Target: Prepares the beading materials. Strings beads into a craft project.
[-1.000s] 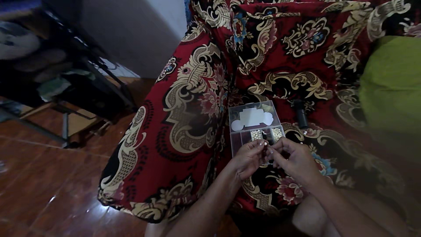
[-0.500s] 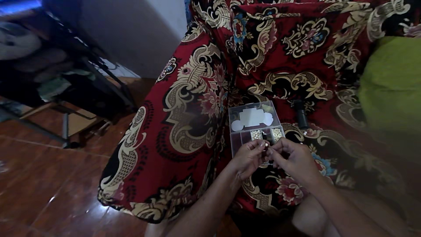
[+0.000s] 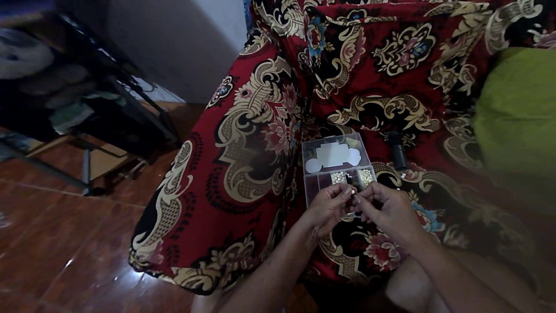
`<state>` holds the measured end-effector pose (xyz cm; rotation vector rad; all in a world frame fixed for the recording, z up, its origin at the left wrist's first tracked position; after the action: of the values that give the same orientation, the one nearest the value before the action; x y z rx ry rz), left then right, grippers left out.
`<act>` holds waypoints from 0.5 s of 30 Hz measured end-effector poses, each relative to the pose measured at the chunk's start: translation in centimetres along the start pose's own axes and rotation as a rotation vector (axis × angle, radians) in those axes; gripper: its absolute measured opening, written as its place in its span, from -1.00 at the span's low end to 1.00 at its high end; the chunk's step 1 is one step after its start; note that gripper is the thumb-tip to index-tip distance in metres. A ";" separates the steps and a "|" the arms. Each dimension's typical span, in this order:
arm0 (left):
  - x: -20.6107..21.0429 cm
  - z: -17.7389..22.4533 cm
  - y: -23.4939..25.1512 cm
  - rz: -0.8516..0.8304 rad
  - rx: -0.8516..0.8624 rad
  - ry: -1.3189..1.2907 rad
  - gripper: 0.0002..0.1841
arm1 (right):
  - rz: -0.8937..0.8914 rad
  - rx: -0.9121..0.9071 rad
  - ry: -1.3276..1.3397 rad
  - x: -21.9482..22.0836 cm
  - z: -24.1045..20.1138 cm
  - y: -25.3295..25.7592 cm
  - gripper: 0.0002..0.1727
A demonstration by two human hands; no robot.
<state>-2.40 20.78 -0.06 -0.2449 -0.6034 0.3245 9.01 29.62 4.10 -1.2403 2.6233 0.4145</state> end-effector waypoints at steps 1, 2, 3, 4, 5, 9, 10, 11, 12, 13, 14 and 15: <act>0.0 0.0 0.0 -0.003 0.006 0.002 -0.80 | -0.002 0.004 -0.003 0.0 0.0 0.0 -0.91; 0.0 0.1 0.0 -0.002 0.012 0.004 -0.80 | -0.003 0.006 0.000 0.0 0.0 0.0 -0.90; 0.0 0.1 -0.1 0.001 0.018 0.006 -0.81 | -0.004 0.009 0.002 0.0 -0.1 0.0 -0.90; 0.1 0.2 -0.1 0.008 0.024 0.013 -0.81 | -0.006 0.012 0.004 0.0 -0.1 0.0 -0.90; 0.1 0.3 -0.1 0.015 0.030 0.024 -0.81 | -0.009 0.013 0.002 0.0 -0.2 0.0 -0.90; 0.1 0.3 -0.1 0.026 0.050 0.046 -0.81 | -0.014 0.012 0.011 -0.1 -0.2 0.0 -0.89; 0.1 0.4 -0.1 0.028 0.053 0.043 -0.82 | -0.011 0.016 0.019 -0.1 -0.2 0.0 -0.90; 0.1 0.4 -0.1 0.030 0.056 0.039 -0.82 | -0.007 0.021 0.026 -0.1 -0.2 0.0 -0.90; 0.1 0.4 -0.1 0.028 0.059 0.035 -0.82 | -0.002 0.023 0.032 -0.1 -0.2 0.0 -0.91; 0.1 0.4 -0.1 0.025 0.062 0.030 -0.82 | 0.003 0.022 0.037 -0.1 -0.2 0.0 -0.91; 0.1 0.4 -0.1 0.022 0.064 0.027 -0.82 | 0.007 0.021 0.043 -0.1 -0.3 -0.1 -0.92; 0.1 0.4 -0.1 0.021 0.066 0.025 -0.81 | 0.010 0.022 0.050 -0.1 -0.3 -0.1 -0.92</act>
<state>-2.53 20.78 0.35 -0.1913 -0.5647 0.3607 9.11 29.57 4.38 -1.2467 2.6693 0.3606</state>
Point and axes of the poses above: each hand's wrist, its own y-axis towards the middle knuckle, its own x-axis out of the palm, z = x × y, the point moved 5 cm from there along y, towards the middle knuckle, and after that the axes turned 4 degrees about y, right-handed, at the moved point
